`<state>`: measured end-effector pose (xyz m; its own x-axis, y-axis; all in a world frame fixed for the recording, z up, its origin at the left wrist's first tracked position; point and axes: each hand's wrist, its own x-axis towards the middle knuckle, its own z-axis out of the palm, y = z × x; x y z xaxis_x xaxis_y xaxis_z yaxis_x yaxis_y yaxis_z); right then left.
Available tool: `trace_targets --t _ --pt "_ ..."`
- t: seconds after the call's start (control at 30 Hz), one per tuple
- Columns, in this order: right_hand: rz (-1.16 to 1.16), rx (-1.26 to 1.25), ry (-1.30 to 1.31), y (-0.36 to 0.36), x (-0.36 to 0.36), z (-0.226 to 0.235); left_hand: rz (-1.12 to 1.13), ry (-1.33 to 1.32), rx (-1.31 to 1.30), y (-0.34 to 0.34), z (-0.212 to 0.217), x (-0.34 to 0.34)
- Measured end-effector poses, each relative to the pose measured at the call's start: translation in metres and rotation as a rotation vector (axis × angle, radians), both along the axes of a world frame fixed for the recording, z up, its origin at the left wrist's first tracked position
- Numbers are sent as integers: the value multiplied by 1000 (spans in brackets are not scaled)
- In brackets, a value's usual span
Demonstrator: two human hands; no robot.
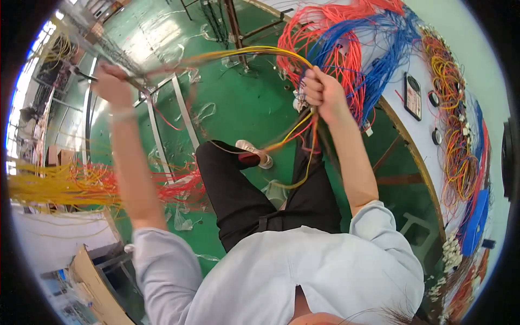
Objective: Organizing, bundling, and applying tape to multi-colored electrical wire harnesses on a factory production floor.
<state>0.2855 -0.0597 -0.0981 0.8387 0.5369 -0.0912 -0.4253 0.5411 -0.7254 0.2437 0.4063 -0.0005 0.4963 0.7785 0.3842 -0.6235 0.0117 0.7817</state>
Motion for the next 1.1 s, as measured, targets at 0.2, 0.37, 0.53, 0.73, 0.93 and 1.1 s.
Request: trace_targets --t 0.2,0.37,0.53,0.73,0.93,1.1 --pt "-496 -857 -962 92 -32 -19 -779 235 -171 -224 -132 -18" --pt "-289 -1076 -977 100 -52 -36 -925 199 -447 -254 -147 -26" --pt "-238 -1067 -1261 103 -67 -35 -721 171 -519 -241 -126 -45" --pt "-79 -928 -1332 108 -81 -49 -633 -109 -505 -134 -96 -94" --pt "17 -857 -1397 98 -70 -84 -679 -373 -496 -36 -69 -170" --pt "-214 -542 -1228 157 -99 -86 -695 -435 -513 -41 -49 -176"
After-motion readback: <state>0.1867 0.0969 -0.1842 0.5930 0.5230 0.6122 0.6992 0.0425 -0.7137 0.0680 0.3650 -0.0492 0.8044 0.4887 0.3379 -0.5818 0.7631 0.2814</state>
